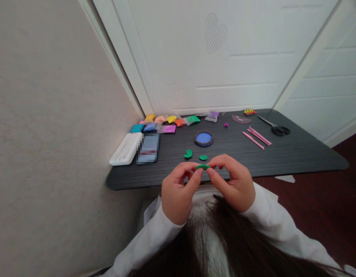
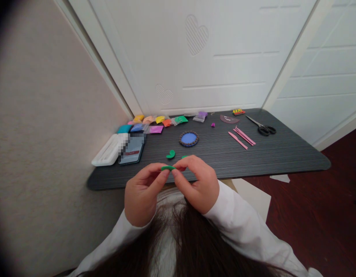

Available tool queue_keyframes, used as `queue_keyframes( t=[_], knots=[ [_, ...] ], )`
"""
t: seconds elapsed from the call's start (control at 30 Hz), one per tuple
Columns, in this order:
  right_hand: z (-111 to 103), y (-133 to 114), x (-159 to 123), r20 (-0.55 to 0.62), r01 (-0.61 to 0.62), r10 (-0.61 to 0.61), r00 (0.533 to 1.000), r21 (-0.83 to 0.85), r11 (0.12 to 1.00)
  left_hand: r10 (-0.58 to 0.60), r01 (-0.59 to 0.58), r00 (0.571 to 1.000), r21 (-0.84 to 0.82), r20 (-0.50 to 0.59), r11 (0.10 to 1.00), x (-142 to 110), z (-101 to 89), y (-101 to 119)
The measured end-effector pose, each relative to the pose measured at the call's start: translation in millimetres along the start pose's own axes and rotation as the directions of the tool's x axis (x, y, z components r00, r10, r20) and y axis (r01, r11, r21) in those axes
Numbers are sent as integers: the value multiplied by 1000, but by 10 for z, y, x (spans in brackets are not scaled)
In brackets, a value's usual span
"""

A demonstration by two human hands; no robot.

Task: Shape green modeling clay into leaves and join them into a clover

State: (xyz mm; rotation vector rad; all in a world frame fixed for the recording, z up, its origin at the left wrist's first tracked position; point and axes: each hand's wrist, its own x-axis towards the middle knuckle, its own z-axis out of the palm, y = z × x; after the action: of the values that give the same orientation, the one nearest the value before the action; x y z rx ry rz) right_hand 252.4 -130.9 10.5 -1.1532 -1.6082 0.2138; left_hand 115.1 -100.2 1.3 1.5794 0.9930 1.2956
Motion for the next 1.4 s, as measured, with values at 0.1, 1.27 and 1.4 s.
queue_keyframes(
  t=[0.1,1.27,1.4],
  knots=[
    [5,0,-1,-4,-1,1,1000,-5,1000,2,-2,1000,-23,2,1000,0,3,-3],
    [25,61,-29,-11,-153,157,988,155,976,-271,316,949,-474,164,822,69,17,-49],
    [27,44,-14,-8,-160,162,987,118,980,-289,357,934,-485,212,799,55,32,-51]
  ],
)
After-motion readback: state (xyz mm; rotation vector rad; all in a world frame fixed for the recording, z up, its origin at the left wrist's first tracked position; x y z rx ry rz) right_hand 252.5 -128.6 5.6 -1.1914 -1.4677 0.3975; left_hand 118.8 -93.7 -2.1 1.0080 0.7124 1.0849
